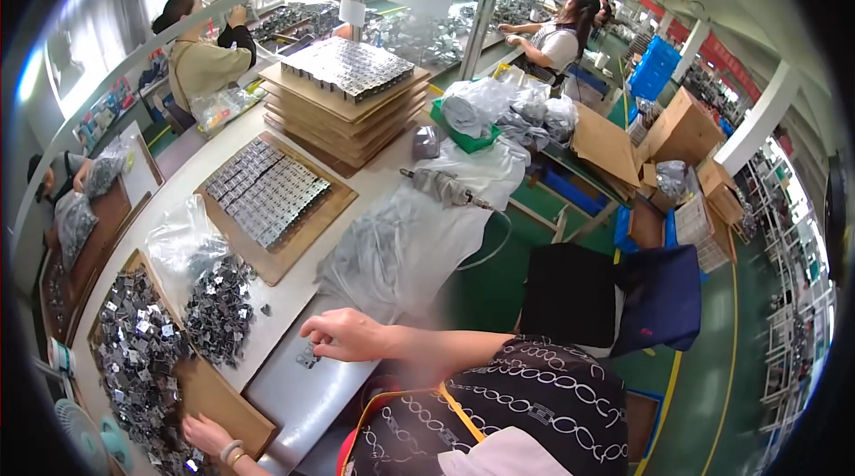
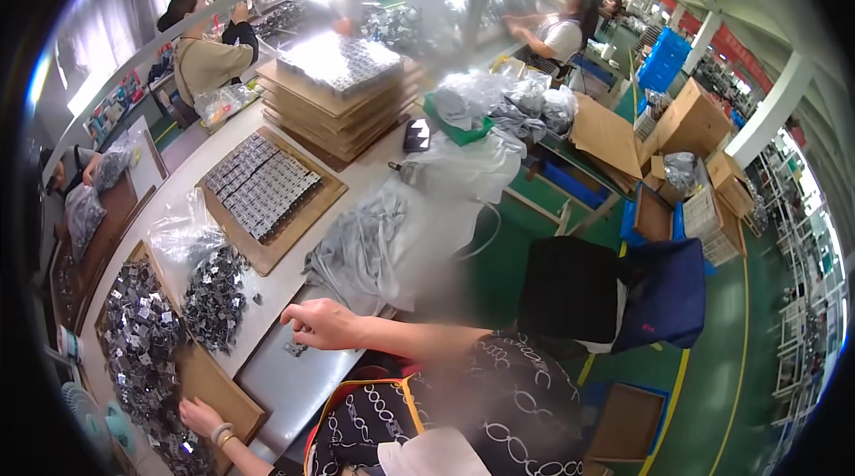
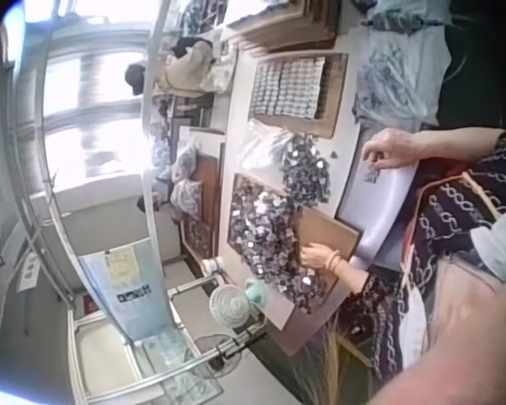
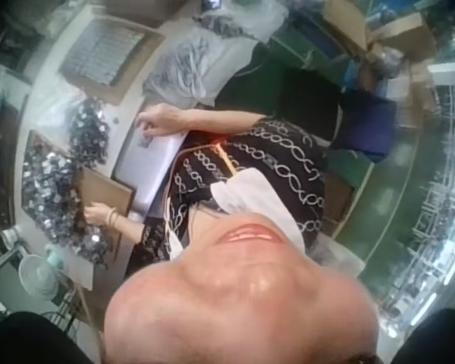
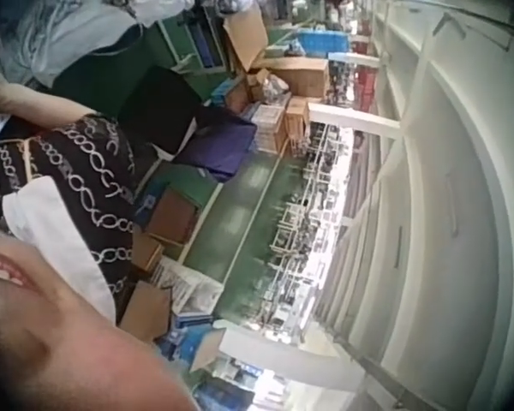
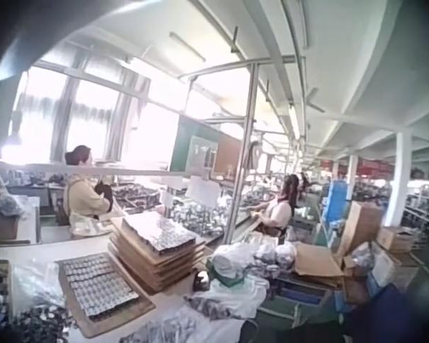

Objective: The person assembles small metal parts and plastic components into a sorting tray by hand.

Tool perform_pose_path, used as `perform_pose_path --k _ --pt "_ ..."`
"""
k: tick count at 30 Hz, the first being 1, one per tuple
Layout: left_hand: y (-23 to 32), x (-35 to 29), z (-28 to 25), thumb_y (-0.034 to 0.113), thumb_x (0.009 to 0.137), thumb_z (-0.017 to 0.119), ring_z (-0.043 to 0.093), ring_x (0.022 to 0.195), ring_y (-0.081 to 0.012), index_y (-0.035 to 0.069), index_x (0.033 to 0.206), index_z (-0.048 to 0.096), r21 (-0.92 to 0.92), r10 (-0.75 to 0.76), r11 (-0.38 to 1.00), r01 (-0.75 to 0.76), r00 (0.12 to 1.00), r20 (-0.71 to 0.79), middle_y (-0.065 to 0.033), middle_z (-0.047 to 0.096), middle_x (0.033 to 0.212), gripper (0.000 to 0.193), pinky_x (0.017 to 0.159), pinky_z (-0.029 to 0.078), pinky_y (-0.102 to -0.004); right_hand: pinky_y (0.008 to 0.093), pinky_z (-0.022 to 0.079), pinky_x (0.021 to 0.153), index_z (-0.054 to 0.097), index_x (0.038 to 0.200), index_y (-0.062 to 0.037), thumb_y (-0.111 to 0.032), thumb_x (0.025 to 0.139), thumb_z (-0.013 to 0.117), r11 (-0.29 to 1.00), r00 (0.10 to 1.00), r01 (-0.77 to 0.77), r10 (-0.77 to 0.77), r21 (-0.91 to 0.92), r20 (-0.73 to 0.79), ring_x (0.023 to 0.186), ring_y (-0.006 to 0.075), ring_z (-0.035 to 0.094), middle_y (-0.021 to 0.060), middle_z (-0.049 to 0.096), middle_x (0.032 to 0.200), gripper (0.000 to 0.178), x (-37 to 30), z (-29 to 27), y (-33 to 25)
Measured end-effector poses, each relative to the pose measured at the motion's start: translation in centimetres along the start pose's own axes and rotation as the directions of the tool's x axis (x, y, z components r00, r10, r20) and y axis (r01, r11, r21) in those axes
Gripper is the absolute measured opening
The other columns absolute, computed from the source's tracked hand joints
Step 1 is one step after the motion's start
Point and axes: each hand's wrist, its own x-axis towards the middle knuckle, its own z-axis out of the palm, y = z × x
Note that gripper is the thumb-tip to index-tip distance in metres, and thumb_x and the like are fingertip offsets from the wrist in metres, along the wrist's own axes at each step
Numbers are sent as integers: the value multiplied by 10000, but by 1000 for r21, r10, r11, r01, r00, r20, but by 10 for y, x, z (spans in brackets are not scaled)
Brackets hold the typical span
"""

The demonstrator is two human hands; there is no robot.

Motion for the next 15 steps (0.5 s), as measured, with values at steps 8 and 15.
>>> perform_pose_path --k 8,15 --pt "39 -29 -26 14 889 646 572 1229 -380 12 1344 582 -434 -25 898 -66 979 -201 -199 616 1299 460 1025 476 -456 358 573 713 603 1132 -59 -118 848 697 999 999 29 -28 39 -25 757 224 706 78 695 852 305 -7 -8 -4" --pt "12 -29 20 14 863 669 550 1249 -389 13 1375 545 -508 5 861 9 1000 26 -203 576 1347 527 1065 447 -451 357 575 690 587 1122 -68 -124 839 703 996 996 72 -70 51 -47 737 239 715 95 693 845 311 -22 -7 -9"
